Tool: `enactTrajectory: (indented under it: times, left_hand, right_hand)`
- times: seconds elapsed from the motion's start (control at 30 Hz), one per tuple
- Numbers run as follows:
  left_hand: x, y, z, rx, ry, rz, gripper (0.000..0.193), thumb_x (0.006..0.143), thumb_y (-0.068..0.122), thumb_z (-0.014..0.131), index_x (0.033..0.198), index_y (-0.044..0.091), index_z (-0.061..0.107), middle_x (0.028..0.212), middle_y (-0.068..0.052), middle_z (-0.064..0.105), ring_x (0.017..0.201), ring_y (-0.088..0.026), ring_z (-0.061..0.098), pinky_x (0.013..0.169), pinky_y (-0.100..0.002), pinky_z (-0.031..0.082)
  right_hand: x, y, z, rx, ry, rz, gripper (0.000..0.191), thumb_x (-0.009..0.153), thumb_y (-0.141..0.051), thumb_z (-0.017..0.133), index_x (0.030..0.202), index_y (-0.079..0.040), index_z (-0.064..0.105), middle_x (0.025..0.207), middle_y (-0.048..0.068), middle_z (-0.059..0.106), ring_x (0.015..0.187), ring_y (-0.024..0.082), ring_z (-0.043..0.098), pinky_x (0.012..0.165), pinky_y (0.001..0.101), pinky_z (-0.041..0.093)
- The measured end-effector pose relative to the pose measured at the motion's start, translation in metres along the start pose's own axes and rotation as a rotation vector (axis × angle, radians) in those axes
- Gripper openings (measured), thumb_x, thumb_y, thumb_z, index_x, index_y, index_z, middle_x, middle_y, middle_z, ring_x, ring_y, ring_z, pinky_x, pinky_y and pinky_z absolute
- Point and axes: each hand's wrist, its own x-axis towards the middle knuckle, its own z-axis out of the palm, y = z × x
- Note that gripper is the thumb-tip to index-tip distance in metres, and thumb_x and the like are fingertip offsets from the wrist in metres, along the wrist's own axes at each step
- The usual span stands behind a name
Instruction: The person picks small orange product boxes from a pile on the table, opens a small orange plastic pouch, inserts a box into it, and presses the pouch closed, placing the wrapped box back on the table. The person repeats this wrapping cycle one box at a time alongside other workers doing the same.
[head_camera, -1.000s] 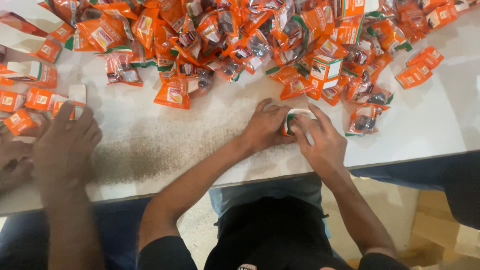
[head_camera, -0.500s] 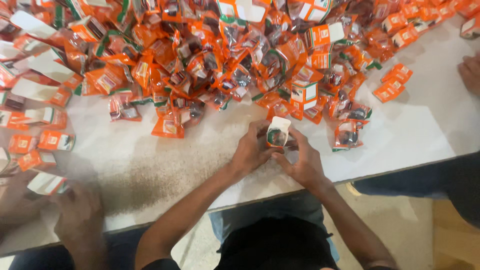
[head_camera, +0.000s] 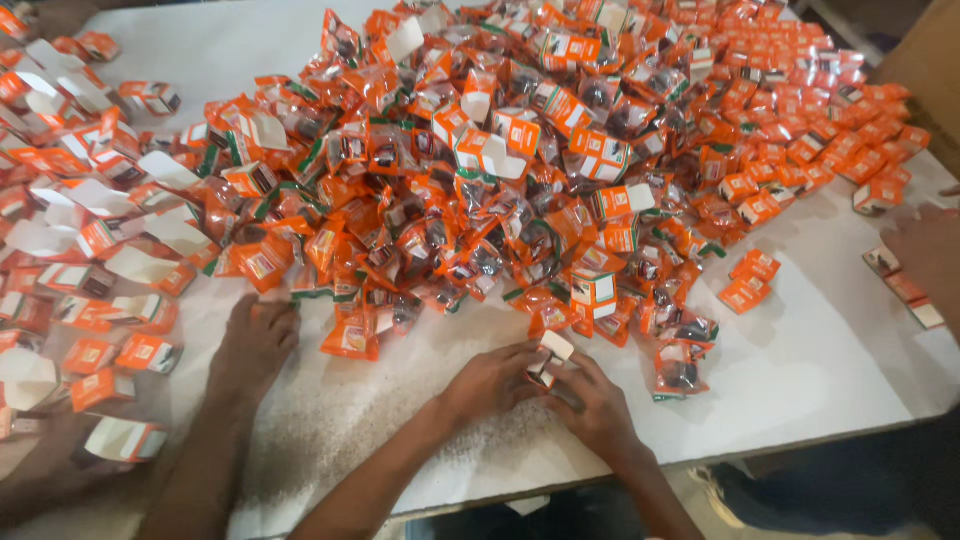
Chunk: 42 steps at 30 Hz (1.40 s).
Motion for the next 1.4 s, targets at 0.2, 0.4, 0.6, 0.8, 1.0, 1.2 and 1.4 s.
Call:
enactTrajectory:
  times: [0.2, 0.4, 0.6, 0.8, 1.0, 1.2, 1.4]
  left_hand:
    - [0.003, 0.008, -0.020, 0.168, 0.008, 0.320, 0.040, 0.083, 0.020, 0.084, 0.118, 0.006, 0.070, 0.138, -0.019, 0.064, 0.122, -0.035, 0.066, 0.098, -0.042, 0.057]
    - [-0.003, 0.004, -0.008, -0.052, 0.084, 0.192, 0.030, 0.081, 0.016, 0.085, 0.110, 0.010, 0.078, 0.134, -0.014, 0.069, 0.120, -0.032, 0.069, 0.099, -0.040, 0.058]
    - [-0.002, 0.001, -0.007, 0.002, 0.101, 0.224, 0.029, 0.078, 0.018, 0.089, 0.105, 0.011, 0.079, 0.127, -0.011, 0.072, 0.116, -0.029, 0.071, 0.098, -0.038, 0.059]
    - [-0.005, -0.002, -0.004, 0.052, 0.116, 0.330, 0.024, 0.077, 0.018, 0.090, 0.091, 0.012, 0.071, 0.119, -0.010, 0.073, 0.116, -0.028, 0.071, 0.095, -0.037, 0.059]
    - [0.001, 0.003, -0.003, 0.022, 0.090, 0.250, 0.031, 0.080, 0.021, 0.090, 0.103, 0.009, 0.074, 0.116, -0.008, 0.073, 0.117, -0.030, 0.069, 0.097, -0.039, 0.058]
    - [-0.002, 0.020, -0.019, 0.037, 0.079, 0.338, 0.020, 0.074, 0.014, 0.085, 0.091, 0.012, 0.075, 0.110, -0.009, 0.073, 0.112, -0.029, 0.070, 0.092, -0.038, 0.060]
    - [0.000, 0.025, -0.018, -0.096, 0.101, 0.247, 0.021, 0.083, 0.011, 0.082, 0.102, 0.009, 0.075, 0.112, -0.010, 0.077, 0.116, -0.029, 0.072, 0.100, -0.038, 0.059]
  right_hand:
    - [-0.002, 0.000, -0.002, 0.043, 0.117, -0.122, 0.026, 0.081, -0.015, 0.083, 0.106, -0.010, 0.079, 0.125, 0.011, 0.070, 0.106, 0.025, 0.073, 0.086, 0.0356, 0.060]
    - [0.003, -0.016, -0.014, 0.063, 0.079, -0.172, 0.029, 0.078, -0.010, 0.081, 0.106, -0.006, 0.076, 0.133, 0.017, 0.063, 0.114, 0.033, 0.067, 0.089, 0.0388, 0.057]
    - [0.003, -0.019, -0.018, 0.063, 0.085, -0.204, 0.027, 0.077, -0.008, 0.082, 0.104, -0.009, 0.076, 0.132, 0.016, 0.067, 0.113, 0.031, 0.068, 0.089, 0.0378, 0.058]
    - [0.001, -0.022, -0.019, 0.095, 0.150, -0.265, 0.020, 0.074, -0.004, 0.079, 0.087, -0.006, 0.064, 0.120, 0.013, 0.074, 0.115, 0.032, 0.069, 0.094, 0.0395, 0.057]
    - [0.003, -0.028, -0.028, 0.184, 0.127, -0.190, 0.021, 0.082, -0.006, 0.075, 0.102, -0.005, 0.070, 0.118, 0.014, 0.073, 0.112, 0.031, 0.071, 0.094, 0.0389, 0.056]
    - [0.003, -0.025, -0.021, 0.101, 0.125, -0.245, 0.032, 0.079, -0.010, 0.082, 0.110, -0.007, 0.076, 0.117, 0.012, 0.074, 0.109, 0.029, 0.072, 0.091, 0.0369, 0.058]
    - [0.002, -0.023, -0.016, 0.050, 0.177, -0.275, 0.026, 0.081, -0.007, 0.080, 0.107, -0.007, 0.075, 0.116, 0.011, 0.074, 0.108, 0.028, 0.072, 0.091, 0.0368, 0.059]
